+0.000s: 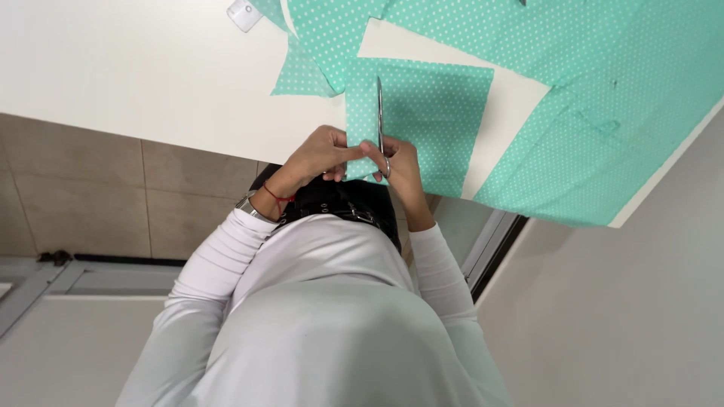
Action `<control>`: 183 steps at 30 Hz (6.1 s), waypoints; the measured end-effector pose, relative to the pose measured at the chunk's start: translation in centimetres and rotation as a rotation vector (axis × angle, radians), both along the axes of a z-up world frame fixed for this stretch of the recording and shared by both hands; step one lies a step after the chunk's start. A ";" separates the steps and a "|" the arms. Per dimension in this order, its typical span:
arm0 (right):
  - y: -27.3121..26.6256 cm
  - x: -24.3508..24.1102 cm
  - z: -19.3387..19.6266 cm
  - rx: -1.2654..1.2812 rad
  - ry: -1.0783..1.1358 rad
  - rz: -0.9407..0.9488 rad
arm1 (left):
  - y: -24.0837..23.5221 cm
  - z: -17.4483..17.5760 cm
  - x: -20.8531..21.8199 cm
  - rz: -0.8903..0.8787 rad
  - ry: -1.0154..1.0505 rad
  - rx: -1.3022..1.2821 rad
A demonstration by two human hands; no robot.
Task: The person uses a pair of scissors to cut a large piece of light green fabric with white polka dots on a white table. They make several straight cuts to separate the fabric into smaller rectangular pieces, occasionally adjusting the fabric's position with their left hand.
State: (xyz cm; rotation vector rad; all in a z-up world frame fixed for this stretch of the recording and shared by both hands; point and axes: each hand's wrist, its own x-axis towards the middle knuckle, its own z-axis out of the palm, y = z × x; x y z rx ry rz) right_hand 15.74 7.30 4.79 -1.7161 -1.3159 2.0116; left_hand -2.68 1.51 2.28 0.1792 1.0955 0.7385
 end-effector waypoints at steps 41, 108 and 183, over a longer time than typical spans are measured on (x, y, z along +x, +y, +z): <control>3.4 -1.6 -0.7 0.079 -0.058 0.034 | 0.0 0.5 -1.0 -0.014 -0.086 0.086; -24.3 15.8 -5.2 0.318 0.059 -0.001 | -12.9 -2.1 14.1 0.107 0.228 0.217; -22.4 14.3 -3.5 0.293 -0.043 0.021 | -11.1 -1.3 13.3 0.013 0.503 0.259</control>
